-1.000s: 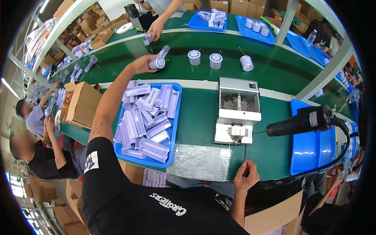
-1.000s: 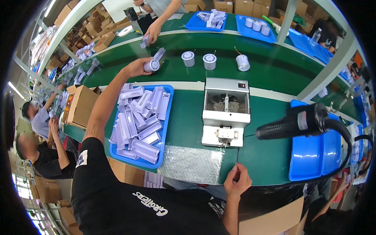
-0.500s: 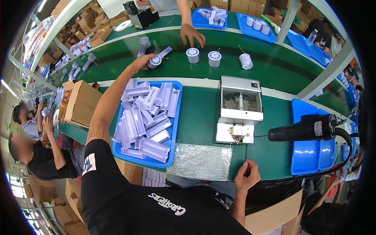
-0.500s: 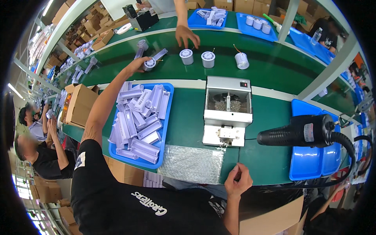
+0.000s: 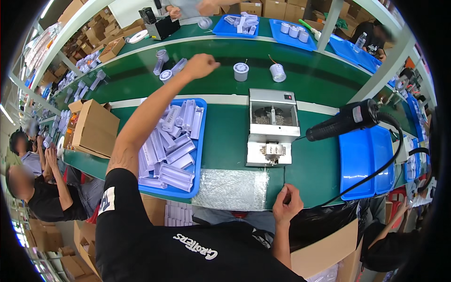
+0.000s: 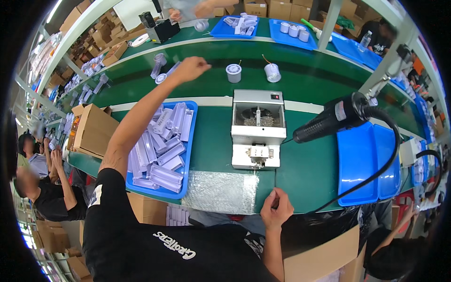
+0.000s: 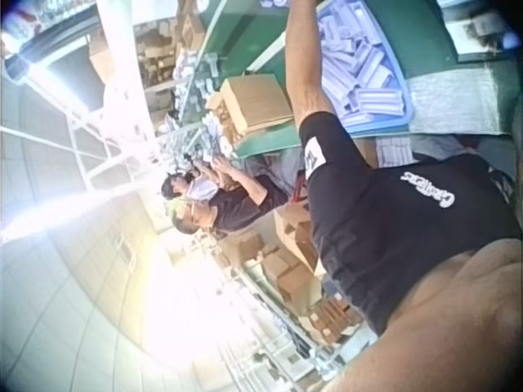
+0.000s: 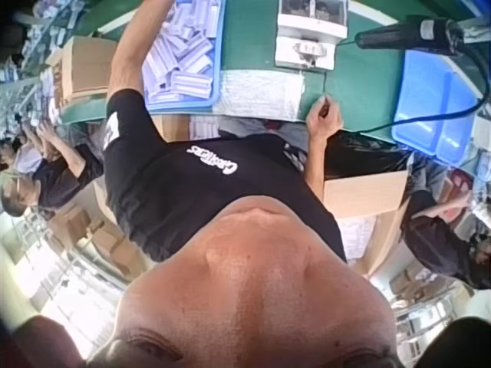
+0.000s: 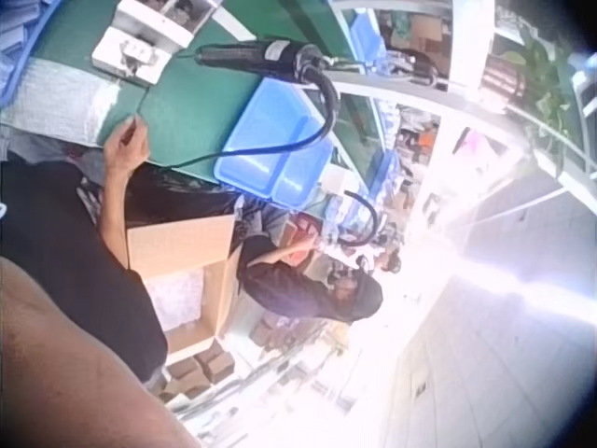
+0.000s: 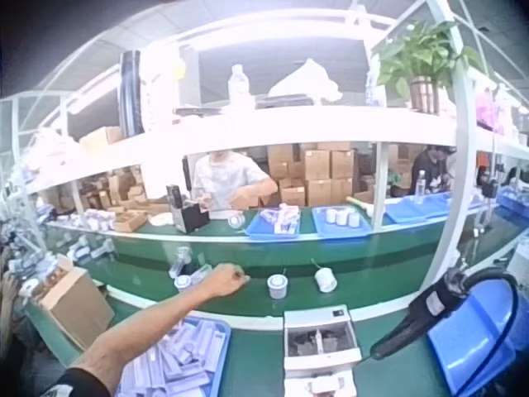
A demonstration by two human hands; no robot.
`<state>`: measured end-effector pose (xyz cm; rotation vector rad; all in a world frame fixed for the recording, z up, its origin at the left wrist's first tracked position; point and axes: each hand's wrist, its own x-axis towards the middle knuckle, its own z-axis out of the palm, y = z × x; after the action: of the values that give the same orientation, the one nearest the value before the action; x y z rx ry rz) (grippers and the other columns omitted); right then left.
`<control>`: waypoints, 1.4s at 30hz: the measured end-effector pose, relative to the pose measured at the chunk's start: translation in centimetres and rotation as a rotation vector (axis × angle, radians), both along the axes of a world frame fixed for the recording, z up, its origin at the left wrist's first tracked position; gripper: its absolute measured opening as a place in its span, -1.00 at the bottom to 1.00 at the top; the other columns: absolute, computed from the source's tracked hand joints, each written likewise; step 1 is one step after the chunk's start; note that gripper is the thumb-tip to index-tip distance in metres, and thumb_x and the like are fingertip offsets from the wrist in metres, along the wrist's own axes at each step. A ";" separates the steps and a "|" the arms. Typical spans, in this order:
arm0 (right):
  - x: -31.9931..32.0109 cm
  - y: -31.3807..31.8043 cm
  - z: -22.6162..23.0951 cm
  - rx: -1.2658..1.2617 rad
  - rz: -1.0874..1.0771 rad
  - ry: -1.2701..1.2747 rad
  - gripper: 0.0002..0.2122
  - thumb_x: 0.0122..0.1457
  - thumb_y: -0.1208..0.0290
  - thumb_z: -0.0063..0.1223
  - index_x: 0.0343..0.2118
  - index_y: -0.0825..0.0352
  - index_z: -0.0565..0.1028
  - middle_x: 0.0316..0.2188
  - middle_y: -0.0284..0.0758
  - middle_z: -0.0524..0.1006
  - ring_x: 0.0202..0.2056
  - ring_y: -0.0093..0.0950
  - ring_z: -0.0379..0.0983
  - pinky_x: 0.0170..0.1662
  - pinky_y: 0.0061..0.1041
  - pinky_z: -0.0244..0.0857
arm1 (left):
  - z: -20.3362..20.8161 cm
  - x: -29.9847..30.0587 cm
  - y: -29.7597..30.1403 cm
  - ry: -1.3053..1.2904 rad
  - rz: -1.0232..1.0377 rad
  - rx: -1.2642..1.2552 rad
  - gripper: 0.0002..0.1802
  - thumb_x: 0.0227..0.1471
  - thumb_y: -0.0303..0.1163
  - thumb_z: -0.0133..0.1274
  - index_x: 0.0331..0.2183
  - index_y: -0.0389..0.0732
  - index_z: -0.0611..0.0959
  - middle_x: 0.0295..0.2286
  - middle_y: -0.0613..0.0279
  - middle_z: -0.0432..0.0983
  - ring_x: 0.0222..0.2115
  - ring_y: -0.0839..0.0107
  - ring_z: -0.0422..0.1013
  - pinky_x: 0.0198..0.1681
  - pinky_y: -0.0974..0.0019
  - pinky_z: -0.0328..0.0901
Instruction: Assembling portable fans by placing motors into plastic casings and using a power tool to screw them together on an assembly line.
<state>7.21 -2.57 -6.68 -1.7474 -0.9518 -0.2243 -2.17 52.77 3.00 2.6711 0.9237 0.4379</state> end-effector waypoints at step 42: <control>-5.6 0.1 5.1 -0.214 1.192 1.005 -0.89 0.36 0.63 0.03 -0.31 0.50 0.57 -0.58 -0.23 0.62 -0.52 -0.52 0.60 -0.37 -0.57 0.43 | -4.3 -18.9 -47.9 -0.548 -0.036 -0.290 -0.53 -0.20 -0.61 0.43 -0.18 0.04 0.83 0.12 0.09 0.44 0.12 0.05 0.42 0.14 0.07 0.36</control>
<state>1.62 -2.47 -1.60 -0.9472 -1.0499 1.4096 -21.11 4.86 -1.32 2.1335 0.7027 0.8929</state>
